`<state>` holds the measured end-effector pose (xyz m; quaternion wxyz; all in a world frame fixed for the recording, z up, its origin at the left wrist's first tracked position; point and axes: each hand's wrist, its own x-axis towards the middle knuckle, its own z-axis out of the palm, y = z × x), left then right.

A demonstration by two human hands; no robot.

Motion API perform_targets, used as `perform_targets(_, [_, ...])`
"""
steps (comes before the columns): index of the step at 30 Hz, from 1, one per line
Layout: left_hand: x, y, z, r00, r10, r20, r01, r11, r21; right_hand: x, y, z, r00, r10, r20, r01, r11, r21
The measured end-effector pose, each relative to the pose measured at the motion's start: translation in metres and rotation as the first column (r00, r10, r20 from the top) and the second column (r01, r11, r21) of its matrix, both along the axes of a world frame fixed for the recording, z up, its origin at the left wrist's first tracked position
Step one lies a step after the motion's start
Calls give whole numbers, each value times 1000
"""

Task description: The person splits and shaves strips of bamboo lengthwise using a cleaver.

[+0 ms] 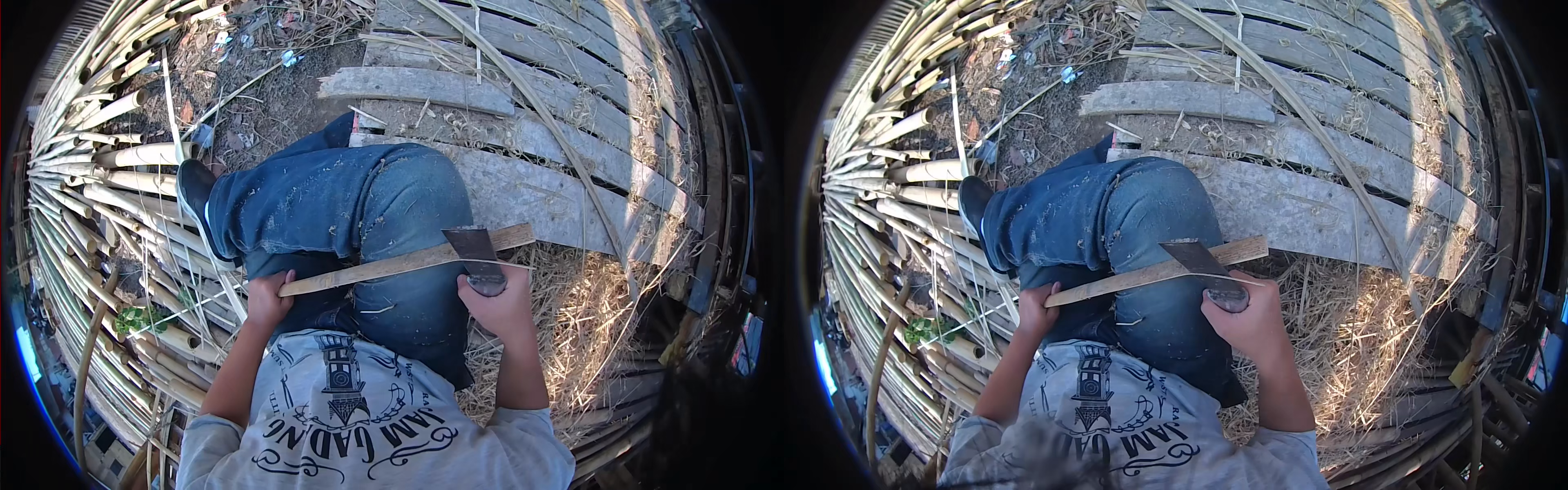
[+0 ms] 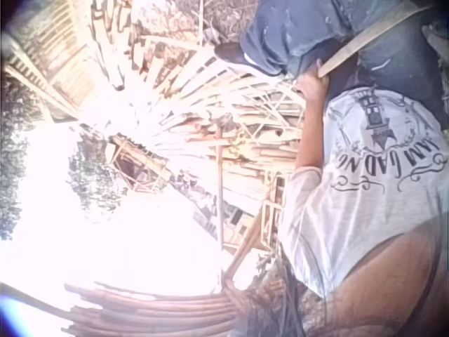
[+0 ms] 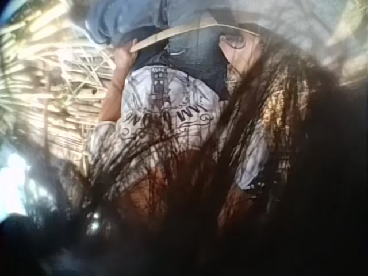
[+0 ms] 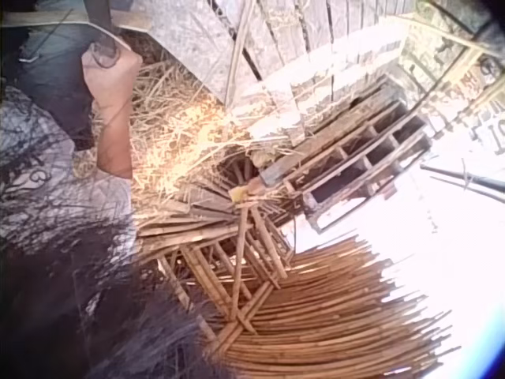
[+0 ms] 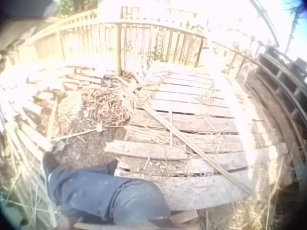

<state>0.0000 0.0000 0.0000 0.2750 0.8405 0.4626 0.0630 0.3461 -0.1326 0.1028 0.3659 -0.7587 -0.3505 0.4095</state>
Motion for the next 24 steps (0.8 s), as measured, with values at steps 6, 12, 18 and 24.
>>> perform_targets(6, [14, 8, 31, 998, -56, 40, 60, 994, -90, -19, 11, 15, 999, -38, 8, 38, 999, -4])
perform_targets(12, [37, 11, 64, 997, -71, -8, 69, 990, -119, -18, 9, 11, 992, -123, 25, 125, 988, -92])
perform_targets(18, [71, 14, 96, 988, -137, 67, 146, 976, -159, -28, 11, 5, 988, -153, 17, 154, 986, -58])
perform_targets(24, [91, 17, 113, 984, -160, 84, 168, 980, -102, -22, 9, 11, 955, -277, -104, 273, 961, -51])
